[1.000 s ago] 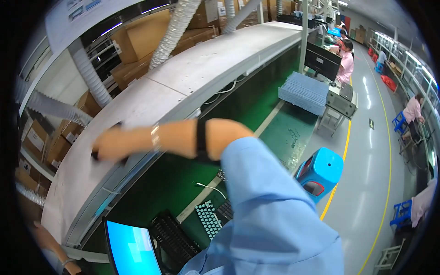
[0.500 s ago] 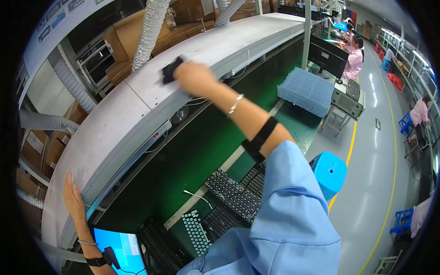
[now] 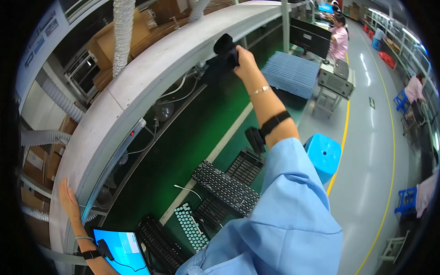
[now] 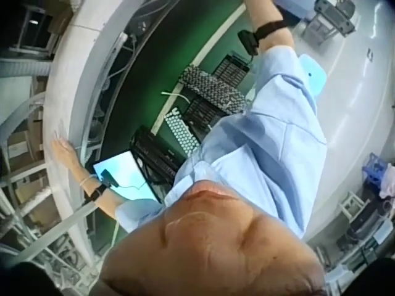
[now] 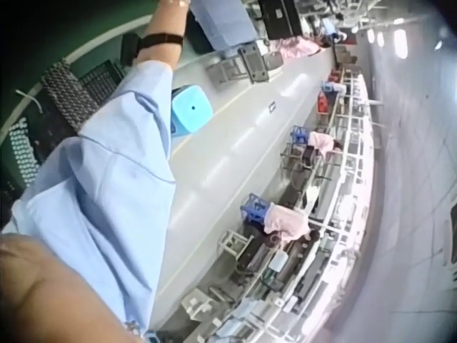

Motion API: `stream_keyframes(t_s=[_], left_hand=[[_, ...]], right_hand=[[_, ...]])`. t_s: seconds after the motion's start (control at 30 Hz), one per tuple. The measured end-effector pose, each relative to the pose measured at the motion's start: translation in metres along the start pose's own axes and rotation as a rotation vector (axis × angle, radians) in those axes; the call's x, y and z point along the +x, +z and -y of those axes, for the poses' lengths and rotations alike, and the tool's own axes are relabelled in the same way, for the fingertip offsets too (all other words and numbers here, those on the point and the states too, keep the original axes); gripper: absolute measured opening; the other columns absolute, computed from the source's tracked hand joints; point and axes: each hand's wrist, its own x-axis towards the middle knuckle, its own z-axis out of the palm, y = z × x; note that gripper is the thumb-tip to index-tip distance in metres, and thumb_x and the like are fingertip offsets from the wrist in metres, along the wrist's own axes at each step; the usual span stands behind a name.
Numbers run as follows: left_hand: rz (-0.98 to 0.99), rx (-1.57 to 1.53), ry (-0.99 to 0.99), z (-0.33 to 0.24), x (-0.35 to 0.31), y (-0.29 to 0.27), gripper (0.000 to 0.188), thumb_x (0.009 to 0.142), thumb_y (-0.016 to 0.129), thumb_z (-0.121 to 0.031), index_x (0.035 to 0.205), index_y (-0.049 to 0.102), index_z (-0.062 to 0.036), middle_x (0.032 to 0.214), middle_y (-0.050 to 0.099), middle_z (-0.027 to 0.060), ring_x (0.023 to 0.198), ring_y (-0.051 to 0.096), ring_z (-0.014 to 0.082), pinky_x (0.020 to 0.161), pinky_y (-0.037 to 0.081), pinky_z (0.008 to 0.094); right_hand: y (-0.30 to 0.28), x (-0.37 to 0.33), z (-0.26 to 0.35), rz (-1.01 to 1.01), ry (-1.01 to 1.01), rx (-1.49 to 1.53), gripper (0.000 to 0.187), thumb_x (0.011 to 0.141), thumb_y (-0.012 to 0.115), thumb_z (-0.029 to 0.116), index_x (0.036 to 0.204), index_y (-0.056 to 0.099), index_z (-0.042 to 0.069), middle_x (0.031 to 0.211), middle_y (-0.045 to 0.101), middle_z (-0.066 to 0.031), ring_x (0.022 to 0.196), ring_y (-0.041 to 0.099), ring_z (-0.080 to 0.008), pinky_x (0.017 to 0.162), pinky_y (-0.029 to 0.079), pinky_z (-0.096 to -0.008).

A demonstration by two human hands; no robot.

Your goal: The person wipes down a long white shelf with a cloth, moving a yellow tray aside to reach the surface underneath. After walking to another section of the shelf, they wipe the surface again with the cloth before folding it.

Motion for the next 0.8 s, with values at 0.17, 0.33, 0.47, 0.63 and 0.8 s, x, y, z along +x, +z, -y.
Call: stream_keyframes(t_s=[0.17, 0.33, 0.47, 0.63, 0.8], left_hand=[[-0.018, 0.037, 0.12, 0.007, -0.004, 0.004, 0.037, 0.092, 0.037, -0.022, 0.121, 0.049, -0.0019, 0.126, 0.047, 0.017, 0.119, 0.04, 0.0332, 0.1, 0.029, 0.0386], [-0.152, 0.208, 0.037, -0.022, -0.024, -0.002, 0.038, 0.087, 0.048, -0.015, 0.123, 0.046, -0.0021, 0.125, 0.047, 0.0185, 0.119, 0.04, 0.0348, 0.1, 0.03, 0.0408], [-0.133, -0.375, 0.336, -0.213, -0.069, -0.039, 0.041, 0.082, 0.053, -0.012, 0.121, 0.047, -0.0015, 0.126, 0.045, 0.0189, 0.117, 0.042, 0.036, 0.099, 0.031, 0.0406], [0.059, -0.587, 0.68, -0.327, -0.141, -0.097, 0.053, 0.074, 0.063, -0.013, 0.123, 0.045, -0.0057, 0.128, 0.044, 0.0153, 0.119, 0.041, 0.0312, 0.098, 0.029, 0.041], [0.296, -0.768, 0.691, -0.372, -0.231, -0.043, 0.057, 0.071, 0.068, -0.02, 0.122, 0.045, -0.0077, 0.129, 0.04, 0.0136, 0.118, 0.04, 0.03, 0.096, 0.029, 0.0426]], right_hand=[[-0.07, -0.097, 0.014, 0.135, 0.195, 0.079, 0.027, 0.088, 0.048, 0.021, 0.102, 0.054, -0.002, 0.098, 0.06, -0.0154, 0.094, 0.058, -0.0276, 0.087, 0.046, -0.0426], [-0.112, -0.206, 0.018, 0.235, 0.292, 0.13, 0.034, 0.089, 0.048, 0.022, 0.11, 0.051, -0.004, 0.108, 0.057, -0.019, 0.103, 0.055, -0.0271, 0.093, 0.042, -0.0424], [-0.148, -0.284, 0.028, 0.26, 0.362, 0.194, 0.036, 0.089, 0.046, 0.021, 0.118, 0.047, -0.001, 0.114, 0.054, -0.0189, 0.11, 0.051, -0.028, 0.097, 0.039, -0.0413], [-0.141, -0.328, 0.044, 0.32, -0.121, -0.425, 0.028, 0.082, 0.058, 0.024, 0.102, 0.058, 0.003, 0.098, 0.063, -0.0091, 0.091, 0.059, -0.0227, 0.084, 0.046, -0.0388], [-0.151, -0.298, 0.015, 0.514, -0.229, -0.35, 0.027, 0.088, 0.049, 0.018, 0.107, 0.054, 0.0, 0.104, 0.058, -0.0124, 0.093, 0.055, -0.0227, 0.079, 0.047, -0.0328]])
